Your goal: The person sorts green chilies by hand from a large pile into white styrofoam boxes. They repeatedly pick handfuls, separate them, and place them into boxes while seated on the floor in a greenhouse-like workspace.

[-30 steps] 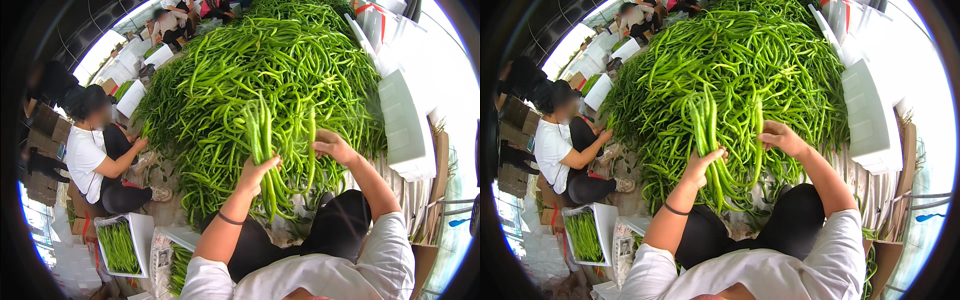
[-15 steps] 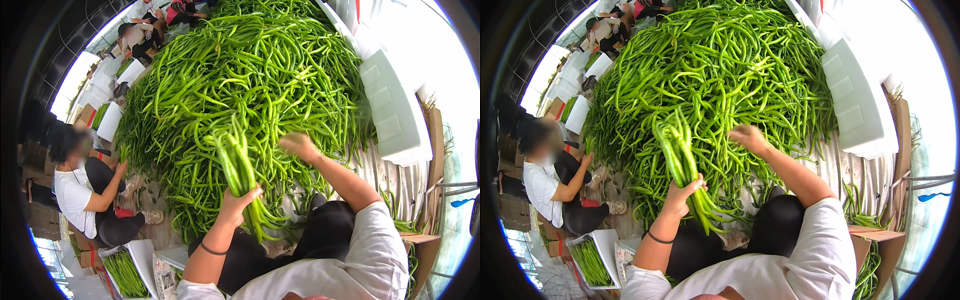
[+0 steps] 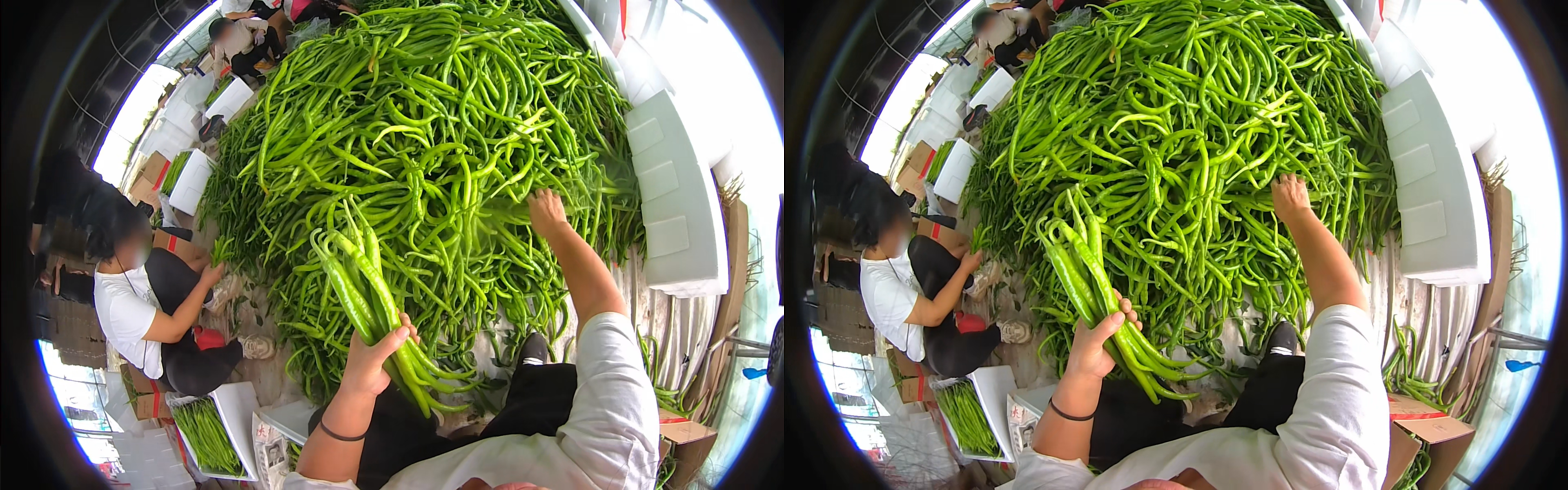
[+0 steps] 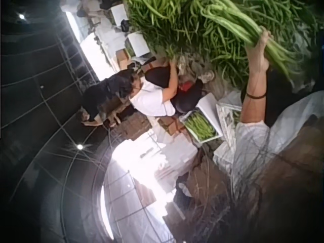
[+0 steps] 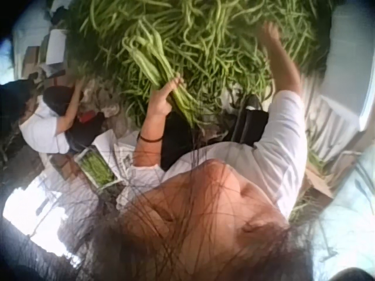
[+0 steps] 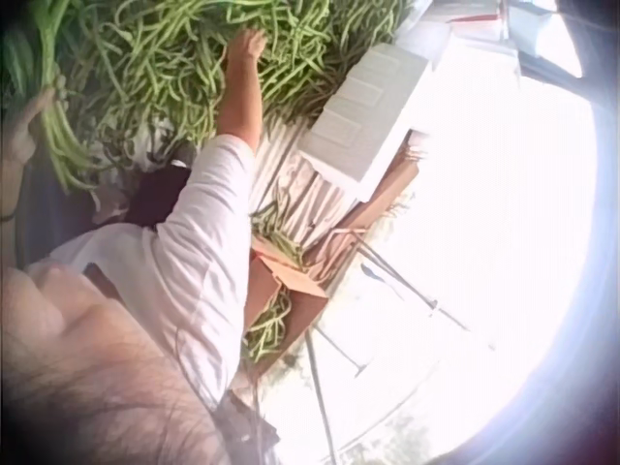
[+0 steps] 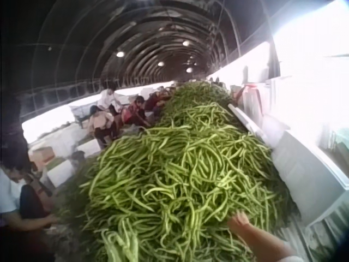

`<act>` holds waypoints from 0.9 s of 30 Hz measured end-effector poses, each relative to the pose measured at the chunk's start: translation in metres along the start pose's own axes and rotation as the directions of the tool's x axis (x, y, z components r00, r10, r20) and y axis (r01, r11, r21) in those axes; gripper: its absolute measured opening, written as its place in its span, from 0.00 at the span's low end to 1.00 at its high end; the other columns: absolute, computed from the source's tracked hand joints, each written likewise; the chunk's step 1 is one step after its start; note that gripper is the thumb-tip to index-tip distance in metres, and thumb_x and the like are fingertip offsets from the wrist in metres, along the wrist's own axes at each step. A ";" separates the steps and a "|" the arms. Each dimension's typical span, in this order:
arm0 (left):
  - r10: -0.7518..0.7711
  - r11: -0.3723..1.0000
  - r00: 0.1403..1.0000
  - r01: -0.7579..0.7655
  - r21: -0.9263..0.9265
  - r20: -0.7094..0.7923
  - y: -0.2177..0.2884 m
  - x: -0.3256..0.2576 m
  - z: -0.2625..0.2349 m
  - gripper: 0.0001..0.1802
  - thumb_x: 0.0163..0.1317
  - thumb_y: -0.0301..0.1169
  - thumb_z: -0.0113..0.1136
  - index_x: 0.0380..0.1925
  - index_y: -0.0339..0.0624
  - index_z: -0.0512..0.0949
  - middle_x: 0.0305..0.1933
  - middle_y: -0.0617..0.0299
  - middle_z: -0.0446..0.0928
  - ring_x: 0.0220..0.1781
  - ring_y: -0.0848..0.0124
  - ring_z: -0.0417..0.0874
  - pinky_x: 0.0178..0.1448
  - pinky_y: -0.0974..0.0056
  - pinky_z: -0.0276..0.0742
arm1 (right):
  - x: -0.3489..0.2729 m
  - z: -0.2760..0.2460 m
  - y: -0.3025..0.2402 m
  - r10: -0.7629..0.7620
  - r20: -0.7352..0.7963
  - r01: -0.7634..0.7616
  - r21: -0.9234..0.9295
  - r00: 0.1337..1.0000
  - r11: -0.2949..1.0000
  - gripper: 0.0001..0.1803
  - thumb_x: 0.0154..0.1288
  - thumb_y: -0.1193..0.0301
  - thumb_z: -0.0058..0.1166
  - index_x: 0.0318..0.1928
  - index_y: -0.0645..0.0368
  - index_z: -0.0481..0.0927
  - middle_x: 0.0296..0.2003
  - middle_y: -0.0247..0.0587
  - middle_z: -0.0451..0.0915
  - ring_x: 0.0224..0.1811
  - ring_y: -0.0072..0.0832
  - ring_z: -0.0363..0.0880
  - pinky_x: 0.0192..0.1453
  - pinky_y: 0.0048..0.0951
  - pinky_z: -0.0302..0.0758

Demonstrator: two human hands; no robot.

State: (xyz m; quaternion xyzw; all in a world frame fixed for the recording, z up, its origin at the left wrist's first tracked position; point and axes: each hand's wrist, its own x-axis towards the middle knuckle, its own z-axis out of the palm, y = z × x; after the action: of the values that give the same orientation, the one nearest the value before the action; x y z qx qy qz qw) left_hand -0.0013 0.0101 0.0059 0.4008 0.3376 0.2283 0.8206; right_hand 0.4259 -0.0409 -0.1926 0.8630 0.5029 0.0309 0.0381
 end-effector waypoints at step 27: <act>0.003 0.947 0.973 0.072 -0.314 0.232 -0.002 -0.044 -0.027 0.16 0.58 0.37 0.64 0.41 0.38 0.76 0.34 0.60 0.79 0.35 0.66 0.81 0.43 0.62 0.79 | -0.182 -0.289 -0.150 -0.429 -0.722 0.766 0.216 0.543 0.606 0.23 0.49 0.83 0.53 0.48 0.51 0.80 0.54 0.48 0.72 0.60 0.45 0.70 0.66 0.51 0.65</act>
State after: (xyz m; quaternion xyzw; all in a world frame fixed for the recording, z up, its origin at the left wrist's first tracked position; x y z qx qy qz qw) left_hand -0.0508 -0.0061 0.0082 0.2796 0.2058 0.2176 0.9122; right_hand 0.1796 -0.1157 0.0778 0.5437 0.7493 0.1538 -0.3454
